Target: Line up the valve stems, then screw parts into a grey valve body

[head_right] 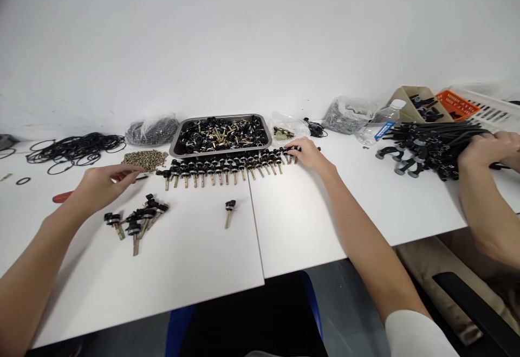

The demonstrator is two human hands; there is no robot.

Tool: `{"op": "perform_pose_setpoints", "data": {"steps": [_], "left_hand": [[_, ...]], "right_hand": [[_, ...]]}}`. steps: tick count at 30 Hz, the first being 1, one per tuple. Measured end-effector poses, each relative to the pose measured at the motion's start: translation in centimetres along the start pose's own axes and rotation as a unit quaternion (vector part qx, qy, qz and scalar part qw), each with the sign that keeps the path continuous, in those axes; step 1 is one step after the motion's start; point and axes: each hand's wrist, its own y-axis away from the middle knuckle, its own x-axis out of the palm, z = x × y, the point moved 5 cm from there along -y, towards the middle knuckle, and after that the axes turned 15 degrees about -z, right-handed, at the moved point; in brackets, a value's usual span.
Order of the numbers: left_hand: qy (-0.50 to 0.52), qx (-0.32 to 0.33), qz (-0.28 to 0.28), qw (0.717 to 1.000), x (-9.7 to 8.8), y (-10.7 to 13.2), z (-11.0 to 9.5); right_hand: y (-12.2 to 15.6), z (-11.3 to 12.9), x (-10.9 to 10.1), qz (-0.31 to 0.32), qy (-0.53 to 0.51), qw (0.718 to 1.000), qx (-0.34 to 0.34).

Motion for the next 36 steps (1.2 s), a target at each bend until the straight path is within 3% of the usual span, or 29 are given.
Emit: {"op": "perform_pose_setpoints", "data": {"steps": [6,12,15,17,20,22,25,27,31,36], "left_hand": [[0.003,-0.004,-0.005,1.0,-0.1,0.0,-0.1],[0.008,-0.004,-0.006,1.0,-0.2,0.0,-0.2],[0.008,-0.004,-0.009,1.0,-0.2,0.0,-0.2],[0.009,-0.007,-0.012,1.0,-0.2,0.0,-0.3],[0.023,-0.002,-0.014,1.0,-0.4,0.1,-0.8],[0.032,0.002,-0.009,0.999,-0.5,0.2,-1.1],[0.033,-0.004,-0.004,0.999,-0.6,0.3,-1.3],[0.028,-0.01,-0.005,1.0,-0.6,0.3,-1.1],[0.026,-0.002,-0.006,1.0,-0.4,0.2,-0.7],[0.027,-0.007,-0.012,1.0,-0.3,0.1,-0.6]], "right_hand": [[0.2,-0.4,-1.4,-0.034,0.006,0.999,0.019],[0.7,1.2,-1.1,-0.021,0.04,0.998,-0.051],[0.9,1.9,-1.1,-0.022,0.055,0.997,-0.053],[1.0,3.2,-1.1,-0.041,0.038,0.997,-0.051],[1.7,7.1,-0.9,-0.069,-0.041,0.996,-0.042],[2.8,10.6,0.4,-0.009,-0.111,0.994,-0.019],[5.9,15.9,3.7,0.211,-0.158,0.964,-0.02],[7.9,18.0,5.5,0.306,-0.163,0.937,-0.03],[9.2,18.7,7.3,0.307,-0.174,0.934,-0.057],[7.8,17.3,7.0,0.257,-0.208,0.942,-0.055]]}}
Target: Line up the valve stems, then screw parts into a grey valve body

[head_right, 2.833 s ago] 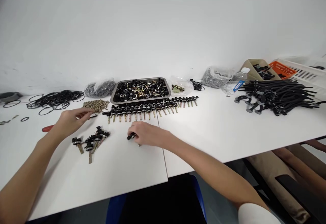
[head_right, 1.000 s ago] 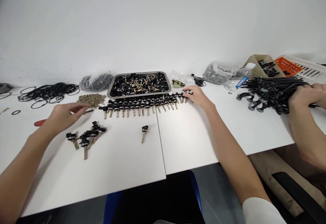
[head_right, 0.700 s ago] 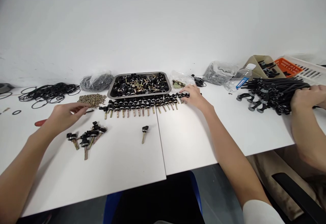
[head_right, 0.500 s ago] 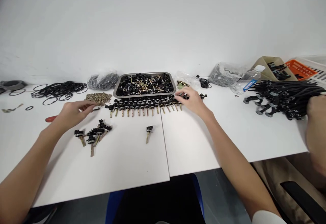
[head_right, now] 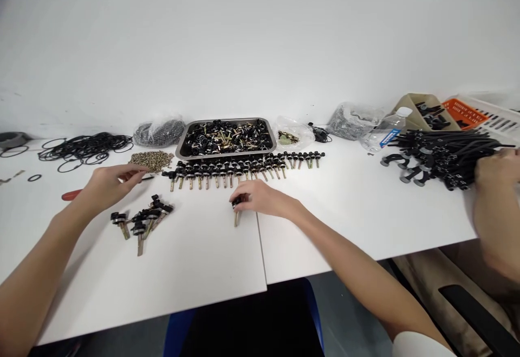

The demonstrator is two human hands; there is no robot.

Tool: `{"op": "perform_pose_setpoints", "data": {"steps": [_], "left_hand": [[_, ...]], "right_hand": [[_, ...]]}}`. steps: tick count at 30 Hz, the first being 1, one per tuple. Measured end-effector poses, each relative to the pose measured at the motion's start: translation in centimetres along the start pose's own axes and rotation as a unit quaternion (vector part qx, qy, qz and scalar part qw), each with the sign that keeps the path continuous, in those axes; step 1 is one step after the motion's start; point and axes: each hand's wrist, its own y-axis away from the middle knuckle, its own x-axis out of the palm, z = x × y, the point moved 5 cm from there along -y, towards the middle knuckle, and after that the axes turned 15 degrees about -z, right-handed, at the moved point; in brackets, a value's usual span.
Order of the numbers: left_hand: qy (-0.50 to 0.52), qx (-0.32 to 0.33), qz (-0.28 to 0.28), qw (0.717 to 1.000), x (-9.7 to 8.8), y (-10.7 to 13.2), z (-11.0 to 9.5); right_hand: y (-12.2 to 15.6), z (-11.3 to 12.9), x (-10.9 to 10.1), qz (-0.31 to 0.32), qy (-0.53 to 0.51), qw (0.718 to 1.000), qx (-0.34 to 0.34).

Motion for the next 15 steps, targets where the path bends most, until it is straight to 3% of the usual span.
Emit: {"op": "perform_pose_setpoints", "data": {"steps": [2,5,10,13,15], "left_hand": [[-0.011,-0.005,-0.001,1.0,0.1,0.0,0.1],[-0.017,-0.004,0.0,1.0,0.2,-0.1,0.3],[-0.018,0.0,0.006,1.0,0.3,-0.1,0.6],[-0.022,0.002,0.01,1.0,0.4,0.0,0.6],[-0.021,0.009,0.009,1.0,0.3,-0.1,0.5]], "right_hand": [[-0.3,-0.3,-1.8,-0.031,-0.027,0.999,0.0],[-0.3,-1.4,-6.0,-0.113,-0.065,0.991,0.026],[1.4,-5.4,-14.1,-0.299,-0.065,0.946,0.103],[2.3,-7.7,-16.5,-0.348,-0.029,0.928,0.13],[2.4,-8.8,-16.7,-0.333,-0.004,0.933,0.139]]}}
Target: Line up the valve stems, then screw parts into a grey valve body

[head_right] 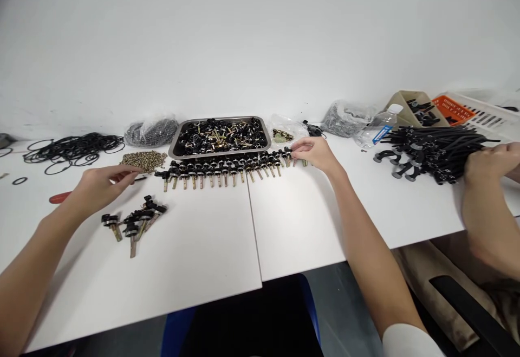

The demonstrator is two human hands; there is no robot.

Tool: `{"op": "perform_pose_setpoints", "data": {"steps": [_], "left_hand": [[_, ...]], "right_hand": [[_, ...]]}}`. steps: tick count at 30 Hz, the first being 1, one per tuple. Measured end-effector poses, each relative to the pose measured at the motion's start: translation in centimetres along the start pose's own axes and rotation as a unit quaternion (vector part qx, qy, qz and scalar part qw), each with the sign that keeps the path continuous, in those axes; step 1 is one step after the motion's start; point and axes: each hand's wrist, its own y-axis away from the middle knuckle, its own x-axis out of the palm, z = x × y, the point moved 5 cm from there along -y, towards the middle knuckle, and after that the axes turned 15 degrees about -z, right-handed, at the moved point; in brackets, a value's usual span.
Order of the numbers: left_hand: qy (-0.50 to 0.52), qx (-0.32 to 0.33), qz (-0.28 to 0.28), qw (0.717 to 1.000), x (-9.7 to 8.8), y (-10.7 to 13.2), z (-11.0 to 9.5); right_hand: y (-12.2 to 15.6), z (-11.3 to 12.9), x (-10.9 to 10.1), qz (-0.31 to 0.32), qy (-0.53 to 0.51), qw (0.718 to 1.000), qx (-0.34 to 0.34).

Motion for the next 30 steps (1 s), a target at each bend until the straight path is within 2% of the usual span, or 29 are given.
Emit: {"op": "perform_pose_setpoints", "data": {"steps": [4,13,30], "left_hand": [[0.001,-0.003,-0.003,1.0,0.0,-0.1,0.0],[0.001,-0.021,0.009,1.0,-0.2,0.0,0.1],[0.01,-0.009,-0.008,1.0,-0.2,0.0,0.2]], "right_hand": [[0.1,-0.9,1.1,0.055,0.033,0.998,0.006],[-0.1,-2.1,2.6,0.049,0.029,0.998,0.01],[0.0,-2.4,2.2,0.078,0.1,0.991,-0.034]]}}
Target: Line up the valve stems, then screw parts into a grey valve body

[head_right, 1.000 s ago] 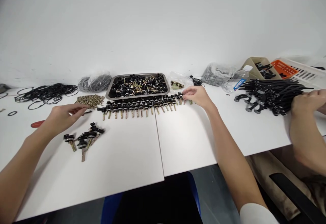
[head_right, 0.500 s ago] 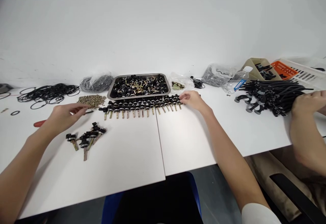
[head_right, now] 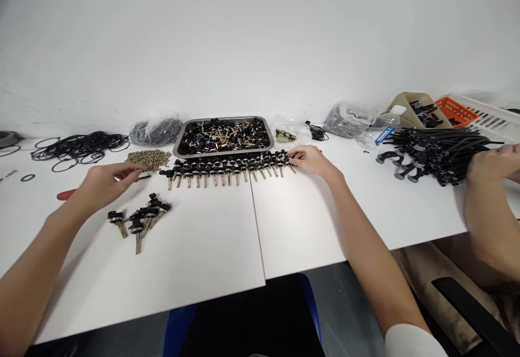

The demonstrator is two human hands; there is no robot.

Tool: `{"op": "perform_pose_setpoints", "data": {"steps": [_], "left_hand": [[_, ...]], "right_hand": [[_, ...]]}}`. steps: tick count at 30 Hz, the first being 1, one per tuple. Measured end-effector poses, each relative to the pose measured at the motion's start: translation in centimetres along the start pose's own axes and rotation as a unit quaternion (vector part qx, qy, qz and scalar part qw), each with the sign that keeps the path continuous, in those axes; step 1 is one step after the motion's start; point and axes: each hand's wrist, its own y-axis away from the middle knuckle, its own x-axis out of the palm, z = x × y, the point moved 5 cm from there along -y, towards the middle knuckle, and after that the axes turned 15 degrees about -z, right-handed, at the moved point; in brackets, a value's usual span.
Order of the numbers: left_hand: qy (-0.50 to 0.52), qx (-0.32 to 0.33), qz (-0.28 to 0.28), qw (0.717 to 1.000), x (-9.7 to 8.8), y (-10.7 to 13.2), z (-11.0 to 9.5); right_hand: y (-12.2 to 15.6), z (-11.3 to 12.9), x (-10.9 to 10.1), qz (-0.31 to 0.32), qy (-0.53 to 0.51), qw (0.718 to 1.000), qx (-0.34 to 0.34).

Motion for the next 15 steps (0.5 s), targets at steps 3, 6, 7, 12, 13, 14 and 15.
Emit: {"op": "perform_pose_setpoints", "data": {"steps": [3,6,7,12,13,14,15], "left_hand": [[-0.002,-0.004,0.005,1.0,0.02,-0.01,-0.04],[-0.004,-0.001,0.0,1.0,-0.06,-0.02,-0.2],[-0.003,0.0,-0.002,1.0,-0.08,-0.02,-0.25],[-0.006,0.002,-0.002,1.0,-0.07,-0.07,-0.14],[-0.005,0.004,-0.003,1.0,-0.05,-0.09,-0.11],[-0.005,0.006,-0.005,1.0,-0.03,-0.11,-0.09],[-0.003,0.008,-0.008,1.0,-0.02,-0.13,-0.09]], "right_hand": [[0.13,0.46,0.27,0.012,0.023,1.0,-0.018],[0.2,0.79,0.43,0.011,0.05,0.998,-0.021],[0.2,0.86,0.46,0.009,0.056,0.998,-0.021],[0.09,0.88,0.36,-0.013,0.073,0.997,-0.031],[0.07,0.83,0.34,-0.015,0.075,0.997,-0.032],[0.07,0.79,0.34,-0.015,0.077,0.996,-0.033],[0.07,0.78,0.35,-0.014,0.078,0.996,-0.034]]}}
